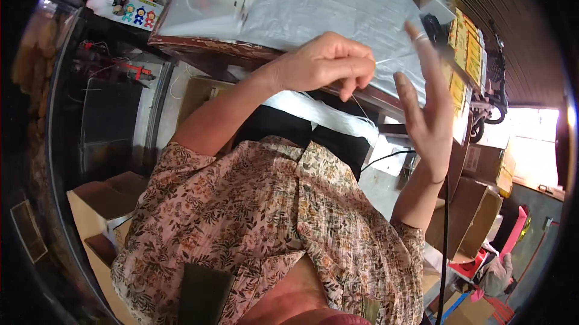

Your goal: Assembling small components using gold foil sheets and thin wires at a workbench.

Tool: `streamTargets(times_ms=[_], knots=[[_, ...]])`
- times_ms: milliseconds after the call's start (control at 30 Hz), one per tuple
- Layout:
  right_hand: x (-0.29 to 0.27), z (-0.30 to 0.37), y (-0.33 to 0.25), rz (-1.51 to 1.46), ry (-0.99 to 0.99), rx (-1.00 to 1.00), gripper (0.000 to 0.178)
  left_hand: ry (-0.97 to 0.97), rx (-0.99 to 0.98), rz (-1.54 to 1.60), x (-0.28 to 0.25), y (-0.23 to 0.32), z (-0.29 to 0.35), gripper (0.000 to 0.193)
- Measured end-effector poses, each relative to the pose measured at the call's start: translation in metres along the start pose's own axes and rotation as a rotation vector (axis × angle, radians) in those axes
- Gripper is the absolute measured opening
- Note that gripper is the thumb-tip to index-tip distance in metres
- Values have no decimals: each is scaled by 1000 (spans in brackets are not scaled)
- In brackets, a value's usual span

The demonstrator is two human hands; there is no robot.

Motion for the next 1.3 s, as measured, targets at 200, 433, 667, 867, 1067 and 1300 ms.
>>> streamTargets(times_ms=[200, 433, 667, 867, 1067, 1300], knots=[[18, 8, -27, -1053, -265, -114, 49, -171, -29, 146, 14, -3, 11, 26], [39, 19, -14, -572, -740, 115, 35, -42, -51, -73, -18, 13, 28, 25], [36, -7, -1, 24, -804, 119, 50, 78, 5, 83, -35, 38, 29, 25], [2, -44, -26, 301, -79, -64, 51, -68, -49, 155, -36, 26, 16, 25], [12, -40, -58, -670, 116, 25, 45, -34, 7, 16, -43, 43, -1, 23], [7, -22, -51, -825, -30, -117, 57, -3, 115, 126, -41, 63, -5, 23]])
Point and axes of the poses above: each hand's wrist, its own z-axis away from the middle knuckle, its own x-axis out of the palm, y = z × x, the point moved 8 cm from there along -z, towards the middle knuckle, and after that the axes turned 11 degrees about -x, right-handed, at the moved point
